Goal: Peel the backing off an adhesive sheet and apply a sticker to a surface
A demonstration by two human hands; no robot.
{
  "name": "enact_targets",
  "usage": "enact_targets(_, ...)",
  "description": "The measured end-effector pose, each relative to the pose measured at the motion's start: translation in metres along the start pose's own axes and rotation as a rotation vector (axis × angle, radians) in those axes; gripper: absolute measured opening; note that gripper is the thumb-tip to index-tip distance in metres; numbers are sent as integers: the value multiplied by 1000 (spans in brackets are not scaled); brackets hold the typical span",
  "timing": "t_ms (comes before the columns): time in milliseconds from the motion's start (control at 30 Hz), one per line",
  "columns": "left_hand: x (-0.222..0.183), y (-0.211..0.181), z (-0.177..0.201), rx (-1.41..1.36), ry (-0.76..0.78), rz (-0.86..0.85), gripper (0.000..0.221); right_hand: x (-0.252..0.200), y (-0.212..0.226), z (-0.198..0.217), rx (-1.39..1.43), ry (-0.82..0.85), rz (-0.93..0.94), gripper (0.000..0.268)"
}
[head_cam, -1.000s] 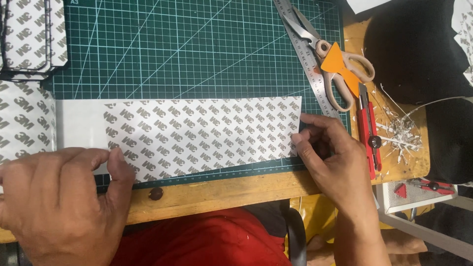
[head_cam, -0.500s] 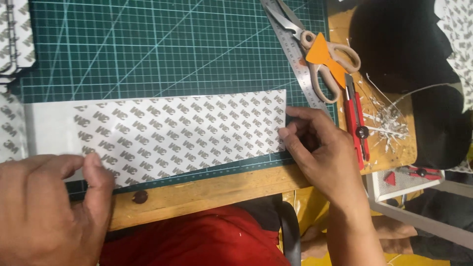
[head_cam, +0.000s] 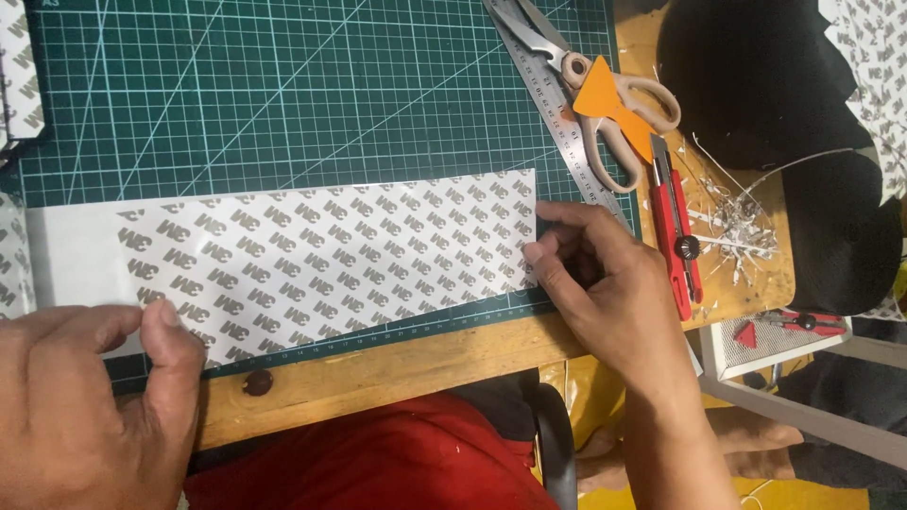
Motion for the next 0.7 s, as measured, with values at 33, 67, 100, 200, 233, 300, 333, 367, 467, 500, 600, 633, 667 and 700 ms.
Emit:
enact_targets(33,0,0,-1,-6,8,-10,24,0,1,0,-18,-5,8,31)
enact_targets(67,1,-1,0,-5,8,-9,24,0,-1,0,-17,-4,8,31)
enact_targets(100,2,-1,0,-16,6,0,23,0,-1,0,-11,-9,15,30)
enact_targets(200,1,-1,1,13,16,4,22,-1,0,0,-7,-15,16,31)
enact_targets(233,0,0,1,53,30,-3,21,-2,0,0,-10,-16,8,32)
enact_targets(300,3,-2,2,27,18,-5,21,-2,1,-1,5,-12,5,33)
enact_targets(333,5,-4,4,0,7,-10,22,-2,2,-1,21,-10,1,33)
enact_targets(367,6,-3,5,1,7,-8,22,-2,2,-2,21,-9,3,33)
enact_targets(467,7,-4,5,61,10,-42,22,-2,1,-1,-6,-20,-10,34)
enact_targets(500,7,-3,3,82,13,-38,22,-2,0,-1,-4,-20,-18,33)
enact_targets(600,7,-2,2,115,7,-46,22,-2,1,-2,5,-21,-8,33)
enact_targets(633,8,-2,2,121,2,-61,21,-2,3,-2,9,-20,4,33)
enact_targets(667,8,-3,1,122,1,-61,21,-2,3,-2,10,-20,6,33)
enact_targets(700,7,-2,0,111,-5,-48,23,-2,2,-2,-6,-19,0,33)
Point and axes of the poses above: each hand's wrist, its own x-axis towards the middle knuckle, its own z-axis out of the back of the hand, y = z × x, the point moved 9 cm from there along x, towards the middle knuckle, and after that the axes turned 1 degree about -x, right-handed, at the moved point
